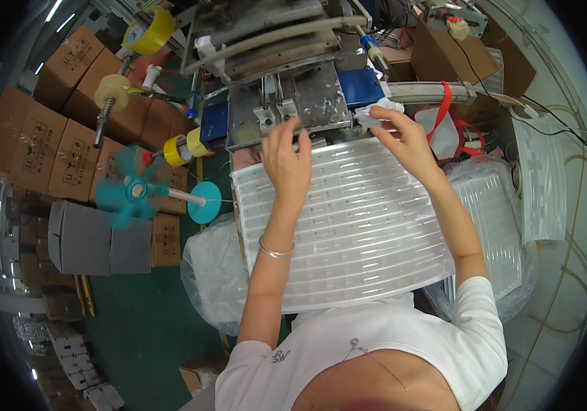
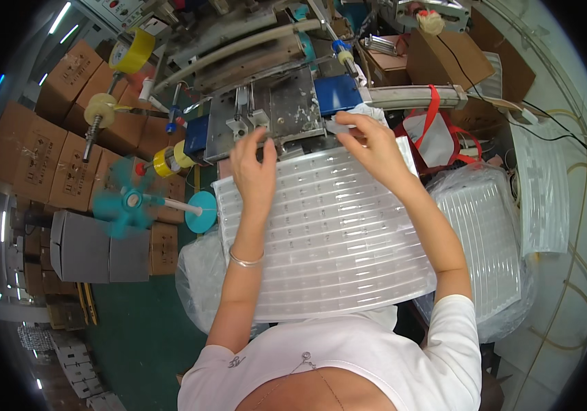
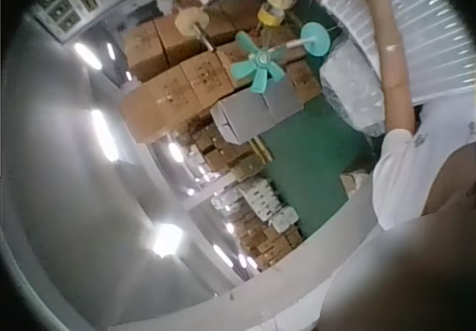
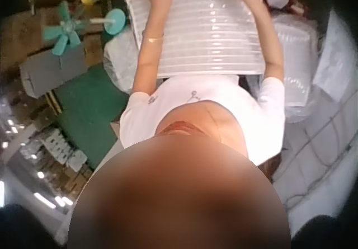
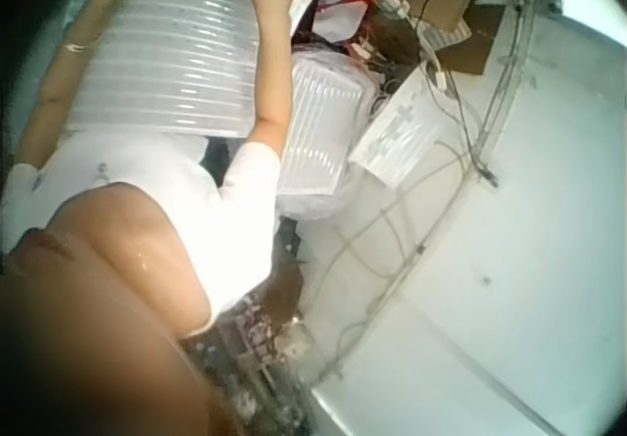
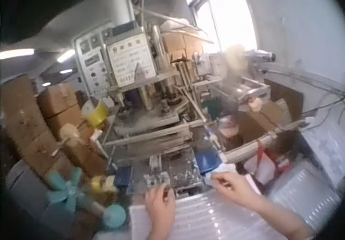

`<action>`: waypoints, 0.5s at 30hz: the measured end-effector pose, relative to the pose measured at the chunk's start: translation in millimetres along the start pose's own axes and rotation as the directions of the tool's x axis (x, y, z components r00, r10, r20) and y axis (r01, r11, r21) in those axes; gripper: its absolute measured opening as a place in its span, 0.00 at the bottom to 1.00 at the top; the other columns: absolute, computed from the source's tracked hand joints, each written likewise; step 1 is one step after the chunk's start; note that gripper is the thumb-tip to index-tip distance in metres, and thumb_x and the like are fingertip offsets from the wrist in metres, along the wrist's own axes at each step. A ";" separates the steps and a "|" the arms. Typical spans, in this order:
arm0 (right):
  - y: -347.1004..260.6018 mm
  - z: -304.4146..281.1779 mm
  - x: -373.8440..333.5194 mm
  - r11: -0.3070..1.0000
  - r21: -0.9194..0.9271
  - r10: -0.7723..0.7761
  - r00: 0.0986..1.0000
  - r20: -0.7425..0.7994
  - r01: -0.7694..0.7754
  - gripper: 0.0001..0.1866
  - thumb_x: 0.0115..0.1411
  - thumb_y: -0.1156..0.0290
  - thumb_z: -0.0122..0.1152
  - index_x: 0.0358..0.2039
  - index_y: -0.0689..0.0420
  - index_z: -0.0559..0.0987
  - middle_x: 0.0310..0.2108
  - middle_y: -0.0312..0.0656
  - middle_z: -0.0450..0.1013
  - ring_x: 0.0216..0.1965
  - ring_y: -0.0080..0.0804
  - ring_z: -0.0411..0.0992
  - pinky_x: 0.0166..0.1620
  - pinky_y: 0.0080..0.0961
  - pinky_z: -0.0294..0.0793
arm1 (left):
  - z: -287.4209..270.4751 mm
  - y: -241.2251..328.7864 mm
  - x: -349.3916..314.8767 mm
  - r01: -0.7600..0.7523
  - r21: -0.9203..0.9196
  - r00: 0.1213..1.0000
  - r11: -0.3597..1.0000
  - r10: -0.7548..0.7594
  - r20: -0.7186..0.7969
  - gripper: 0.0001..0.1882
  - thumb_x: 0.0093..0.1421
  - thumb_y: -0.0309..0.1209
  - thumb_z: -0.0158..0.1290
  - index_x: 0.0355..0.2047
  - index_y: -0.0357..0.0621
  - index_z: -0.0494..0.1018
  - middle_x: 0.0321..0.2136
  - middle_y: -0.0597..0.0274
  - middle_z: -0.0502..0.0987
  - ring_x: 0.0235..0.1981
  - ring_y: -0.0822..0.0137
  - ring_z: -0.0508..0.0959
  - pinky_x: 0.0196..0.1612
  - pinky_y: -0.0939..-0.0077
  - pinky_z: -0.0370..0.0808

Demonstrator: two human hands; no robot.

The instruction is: The recorder is inserting clear plastic dividers into a larger white grid tray at a workstation.

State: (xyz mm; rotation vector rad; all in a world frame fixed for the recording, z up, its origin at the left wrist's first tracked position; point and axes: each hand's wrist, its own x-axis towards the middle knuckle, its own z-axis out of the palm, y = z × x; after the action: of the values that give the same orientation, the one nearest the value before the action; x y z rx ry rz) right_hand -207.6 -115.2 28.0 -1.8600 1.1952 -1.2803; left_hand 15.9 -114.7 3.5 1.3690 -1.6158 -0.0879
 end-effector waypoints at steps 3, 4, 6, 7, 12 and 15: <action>-4.1 16.9 20.5 0.997 -0.019 -0.077 0.994 -0.082 0.076 0.14 0.55 0.73 0.61 0.43 0.60 0.76 0.40 0.42 0.76 0.32 0.30 0.76 0.37 0.22 0.76 | 11.1 -3.3 44.4 -0.115 0.315 0.972 0.942 0.172 -0.161 0.14 0.55 0.37 0.55 0.41 0.48 0.76 0.41 0.55 0.73 0.44 0.56 0.69 0.47 0.62 0.63; -6.6 22.4 28.2 0.996 -0.046 -0.083 0.993 -0.086 0.079 0.14 0.55 0.73 0.61 0.43 0.60 0.76 0.41 0.42 0.75 0.35 0.27 0.75 0.38 0.21 0.75 | 16.6 -11.1 57.8 -0.179 0.402 0.967 0.898 0.235 -0.094 0.15 0.56 0.38 0.55 0.41 0.49 0.76 0.42 0.55 0.73 0.46 0.55 0.68 0.48 0.61 0.60; -4.7 39.0 44.3 0.985 -0.080 -0.161 0.978 -0.134 0.151 0.14 0.55 0.74 0.62 0.42 0.61 0.77 0.40 0.42 0.76 0.35 0.26 0.75 0.38 0.20 0.75 | 20.9 -22.3 74.8 -0.270 0.467 0.952 0.842 0.306 -0.001 0.15 0.54 0.38 0.56 0.41 0.50 0.76 0.39 0.57 0.73 0.44 0.57 0.68 0.48 0.61 0.58; -3.9 43.4 52.0 0.984 -0.088 -0.169 0.975 -0.141 0.158 0.14 0.55 0.74 0.62 0.42 0.61 0.77 0.40 0.42 0.76 0.35 0.26 0.75 0.38 0.20 0.75 | 20.4 -18.8 78.0 -0.276 0.462 0.949 0.843 0.315 -0.008 0.15 0.54 0.38 0.56 0.41 0.50 0.76 0.39 0.57 0.73 0.44 0.57 0.68 0.48 0.61 0.58; -9.8 71.8 82.3 0.884 -0.346 -0.384 0.911 -0.152 0.315 0.12 0.53 0.71 0.62 0.39 0.56 0.78 0.36 0.40 0.75 0.34 0.35 0.75 0.34 0.27 0.75 | -3.4 6.9 36.5 -0.174 0.159 0.984 0.972 0.179 -0.016 0.14 0.51 0.32 0.57 0.41 0.50 0.76 0.30 0.63 0.74 0.34 0.62 0.71 0.44 0.66 0.61; 2.3 86.4 100.0 0.769 -0.533 -0.445 0.894 -0.053 0.352 0.09 0.52 0.69 0.61 0.36 0.53 0.78 0.35 0.38 0.75 0.35 0.41 0.74 0.35 0.33 0.75 | -15.7 15.1 3.8 0.078 -0.058 0.995 0.995 -0.074 0.060 0.14 0.52 0.30 0.57 0.41 0.48 0.75 0.29 0.61 0.74 0.31 0.62 0.73 0.40 0.69 0.65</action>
State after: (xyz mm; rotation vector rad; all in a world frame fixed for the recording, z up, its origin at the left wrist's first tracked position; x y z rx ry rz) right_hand -114.5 -208.7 34.8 -2.5472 1.3790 -1.4782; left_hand 16.4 -104.3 23.0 1.3924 -1.5957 -0.2216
